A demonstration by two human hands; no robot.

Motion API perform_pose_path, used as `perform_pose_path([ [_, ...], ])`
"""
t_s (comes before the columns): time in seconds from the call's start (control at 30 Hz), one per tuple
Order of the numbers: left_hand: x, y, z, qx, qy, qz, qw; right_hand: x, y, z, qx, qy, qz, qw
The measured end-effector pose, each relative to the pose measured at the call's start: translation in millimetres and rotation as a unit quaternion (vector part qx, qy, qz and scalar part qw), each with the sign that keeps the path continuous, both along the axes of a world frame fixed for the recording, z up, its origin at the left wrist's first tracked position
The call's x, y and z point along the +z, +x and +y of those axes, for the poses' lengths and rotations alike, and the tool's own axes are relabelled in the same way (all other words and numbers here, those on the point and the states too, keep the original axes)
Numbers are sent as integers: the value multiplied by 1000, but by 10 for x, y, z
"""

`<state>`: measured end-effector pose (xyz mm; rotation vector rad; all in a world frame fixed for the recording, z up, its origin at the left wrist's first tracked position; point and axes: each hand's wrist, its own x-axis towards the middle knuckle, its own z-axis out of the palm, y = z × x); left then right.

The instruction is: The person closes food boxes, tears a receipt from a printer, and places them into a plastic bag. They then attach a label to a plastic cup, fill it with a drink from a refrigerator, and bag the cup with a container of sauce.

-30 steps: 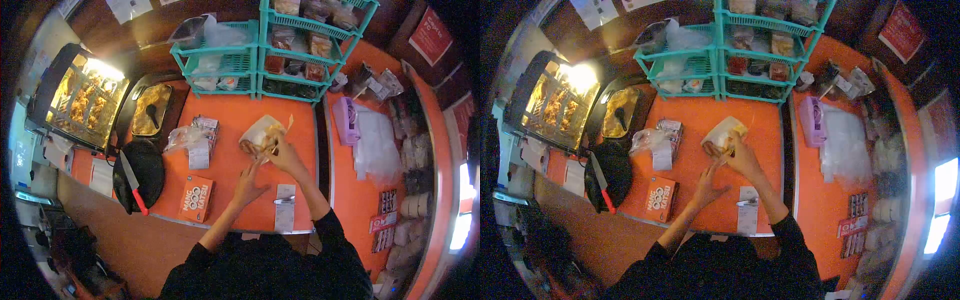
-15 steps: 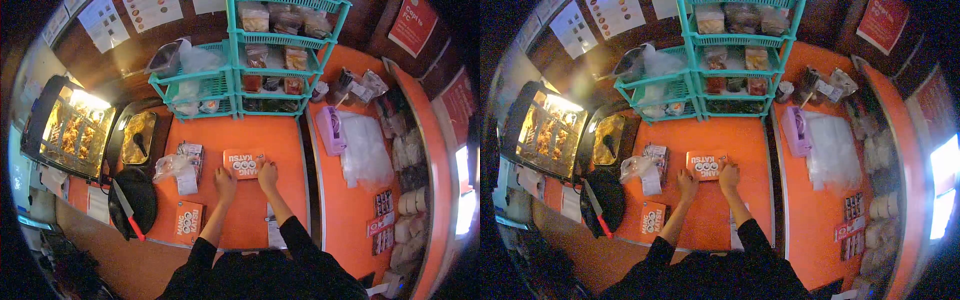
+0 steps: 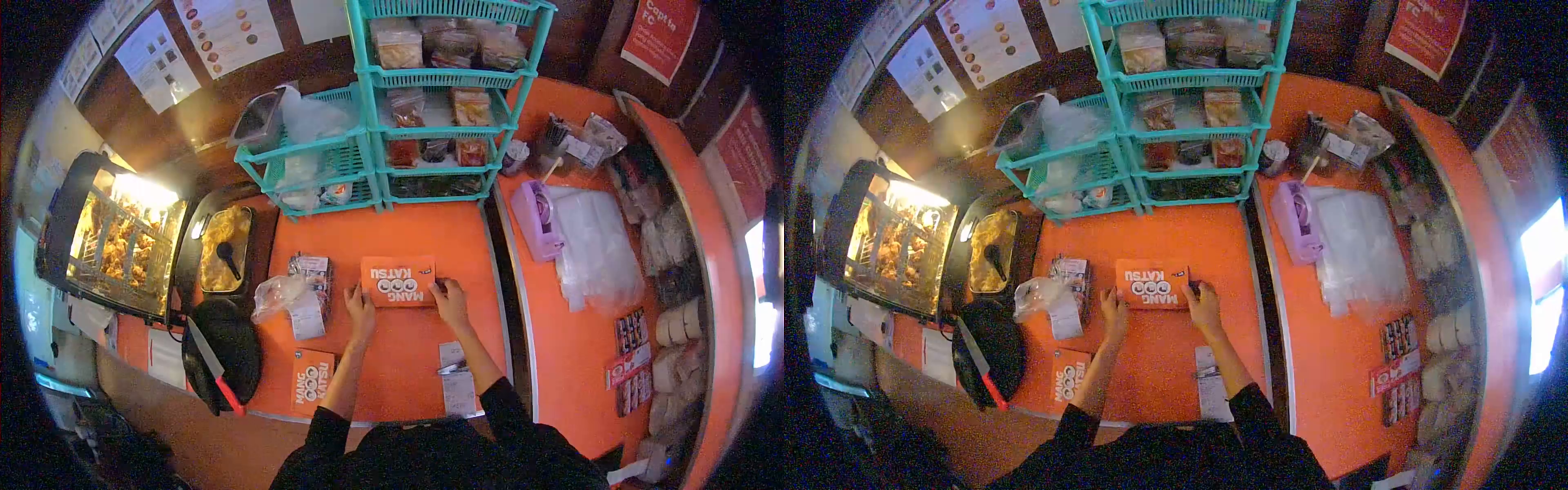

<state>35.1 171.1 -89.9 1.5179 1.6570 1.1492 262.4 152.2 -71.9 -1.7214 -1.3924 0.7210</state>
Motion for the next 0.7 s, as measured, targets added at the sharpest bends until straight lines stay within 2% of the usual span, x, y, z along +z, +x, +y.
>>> perform_pose_path([
  [0.03, 54, -19, 57, -4, 0, 1, 1000, 23, 32, 101, 8, -75, -20, 997],
  [0.07, 111, -52, 149, -16, -93, 63, 994, 39, 49, 170, 16, -152, -38, 987],
  [0.1, 155, -56, 222, -26, -184, 124, 975, 27, 39, 218, 12, -153, -36, 988],
  [0.13, 89, -62, 290, -30, -184, 126, 974, 21, -26, 276, -32, -21, -77, 996],
  [0.17, 25, -65, 376, -27, -123, 85, 988, 12, -108, 342, -76, 111, -115, 984],
  [0.2, -32, -45, 441, -23, -61, 39, 997, 93, -167, 396, -81, 111, -115, 984],
  [0.23, 9, 23, 491, -27, -61, 41, 997, 204, -240, 438, -55, 150, -46, 986],
  [0.27, 51, 111, 558, -43, 37, -68, 996, 317, -329, 475, -30, 190, 23, 981],
  [0.3, 83, 194, 587, -59, 132, -181, 973, 269, -363, 486, -35, 191, 23, 981],
  [0.33, 98, 165, 613, -64, 130, -182, 973, 183, -393, 485, -60, 180, -1, 982],
  [0.37, 108, 117, 643, -50, 147, -49, 987, 94, -385, 486, -84, 166, -30, 982],
  [0.4, 99, 140, 664, -36, 161, 80, 983, 101, -361, 526, -74, 195, 73, 975],
  [0.43, 114, 167, 640, -43, 152, 74, 985, 65, -345, 540, -82, 186, 67, 977],
  [0.5, 137, 161, 625, 22, 62, 215, 974, -36, -359, 573, -122, 220, -78, 965],
  [0.53, 56, 191, 638, 14, 60, 212, 975, -173, -322, 624, -117, 250, -96, 956],
  [0.57, -9, 209, 669, 64, 104, 137, 983, -305, -326, 639, -124, 247, -97, 956],
  [0.6, -57, 207, 717, 87, 126, 96, 984, -384, -313, 655, -87, 212, 81, 970],
  [0.63, -103, 206, 764, 109, 150, 55, 981, -347, -300, 669, -45, 173, 257, 950],
  [0.67, -141, 128, 779, 48, 65, -109, 991, -318, -300, 667, -51, 173, 256, 950],
  [0.7, -212, 62, 804, -14, -25, -270, 962, -128, -273, 642, -20, 89, 310, 946],
])
